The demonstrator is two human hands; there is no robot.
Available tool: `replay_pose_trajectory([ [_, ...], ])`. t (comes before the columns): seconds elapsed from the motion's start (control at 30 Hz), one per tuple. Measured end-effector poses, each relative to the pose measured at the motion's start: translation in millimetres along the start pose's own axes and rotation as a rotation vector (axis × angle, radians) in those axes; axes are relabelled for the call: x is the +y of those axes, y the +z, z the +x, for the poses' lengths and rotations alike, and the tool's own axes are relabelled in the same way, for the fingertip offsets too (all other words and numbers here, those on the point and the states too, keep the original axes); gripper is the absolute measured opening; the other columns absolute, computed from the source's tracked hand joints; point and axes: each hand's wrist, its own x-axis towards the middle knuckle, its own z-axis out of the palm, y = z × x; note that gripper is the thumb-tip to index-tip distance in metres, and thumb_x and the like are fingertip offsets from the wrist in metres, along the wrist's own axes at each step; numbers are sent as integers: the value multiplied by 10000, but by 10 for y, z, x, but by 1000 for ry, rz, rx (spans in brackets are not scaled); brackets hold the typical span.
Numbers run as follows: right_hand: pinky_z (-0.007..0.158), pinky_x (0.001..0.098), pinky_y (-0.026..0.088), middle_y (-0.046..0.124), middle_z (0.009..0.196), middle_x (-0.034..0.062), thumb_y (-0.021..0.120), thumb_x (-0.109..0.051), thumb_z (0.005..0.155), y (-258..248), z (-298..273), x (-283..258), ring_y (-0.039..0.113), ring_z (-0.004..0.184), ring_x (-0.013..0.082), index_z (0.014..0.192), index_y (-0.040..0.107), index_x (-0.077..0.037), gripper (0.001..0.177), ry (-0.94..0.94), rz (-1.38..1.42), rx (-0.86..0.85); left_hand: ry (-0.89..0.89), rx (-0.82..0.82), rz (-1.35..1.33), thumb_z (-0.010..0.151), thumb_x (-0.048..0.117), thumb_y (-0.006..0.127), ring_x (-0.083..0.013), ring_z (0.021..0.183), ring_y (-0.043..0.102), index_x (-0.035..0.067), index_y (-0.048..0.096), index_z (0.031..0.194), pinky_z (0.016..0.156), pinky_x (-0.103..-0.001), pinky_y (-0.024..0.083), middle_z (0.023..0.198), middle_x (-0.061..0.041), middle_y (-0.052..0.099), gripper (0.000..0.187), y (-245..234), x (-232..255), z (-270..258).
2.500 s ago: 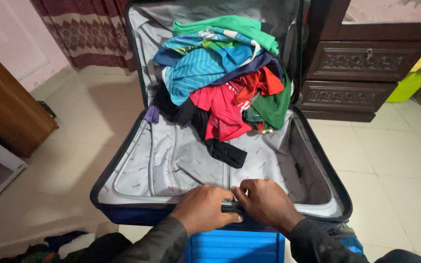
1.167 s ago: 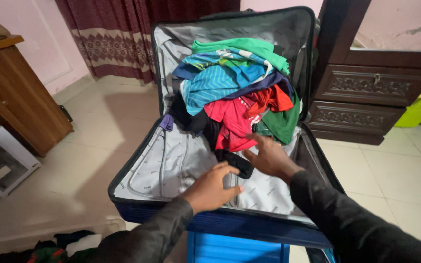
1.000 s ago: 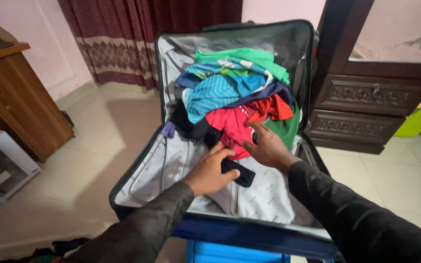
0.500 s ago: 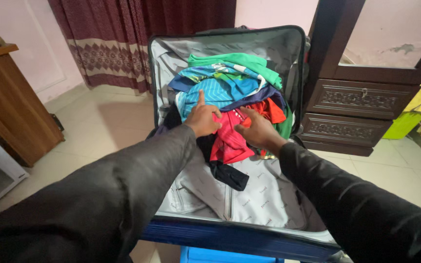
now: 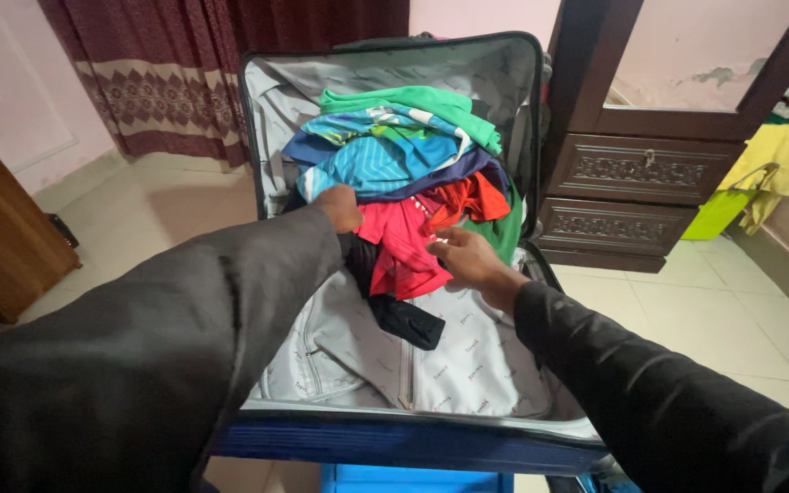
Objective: The person folds various colorful clothes and places them into an open suitcase. The person handles shirts and other garments one by one, folding them and arranging them inside the suitcase.
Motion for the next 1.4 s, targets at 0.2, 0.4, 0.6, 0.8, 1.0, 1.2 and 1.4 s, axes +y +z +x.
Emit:
replay_pose_trajectory([
  [0.2,796,451,596,683,1163,122,596,-346,913,41,-10,-90,699,1013,258,1356,597,-81,516,42,287,-20,43,568,-527,848,185,729,-348,882,741,123,810,1036,819,-417,574,926,-177,762,214,-738,586,-905],
  [0.4,1040,495,477,620,1221,120,565,-541,972,219,-24,-452,618,1131,329,1268,487,-168,482,165,957,-7,411,645,-889,916,109,625,-179,842,761,44,761,917,757,-321,574,887,-95,781,151,-1020,1132,-1673],
  [0.6,1042,376,534,703,1075,56,664,-170,925,198,135,-465,665,1047,198,1066,660,-54,183,-19,1048,-270,266,363,-1304,938,89,568,-93,763,582,-11,734,892,681,-260,453,814,-59,670,199,-805,1284,-2251],
  [0.8,836,429,597,706,844,92,558,-162,839,224,-137,-506,692,769,255,869,654,-71,135,217,930,-162,-423,513,-1482,885,246,642,-161,883,711,22,731,1049,819,-297,535,911,-47,766,292,-614,1303,-2547],
  [1.0,733,426,614,711,695,113,528,-207,827,264,-667,-624,679,612,285,736,649,-55,215,237,878,-264,-741,-203,-1730,820,512,629,-303,1103,610,146,604,1352,884,-577,471,1303,-99,638,647,-664,1382,-2715],
  [1.2,698,396,598,744,751,69,577,-387,931,135,-827,-859,685,615,239,830,731,-84,354,131,749,-127,-348,163,-1238,792,305,742,-181,942,688,71,725,1197,826,-349,524,1032,-69,778,468,-407,1338,-2680],
  [1.4,701,419,624,751,795,50,643,-326,944,-111,-1010,-1044,711,650,219,912,712,-95,243,46,734,-147,-302,288,-1364,807,288,792,-122,827,698,39,758,1089,738,-288,529,943,-43,788,377,-390,1219,-2611],
])
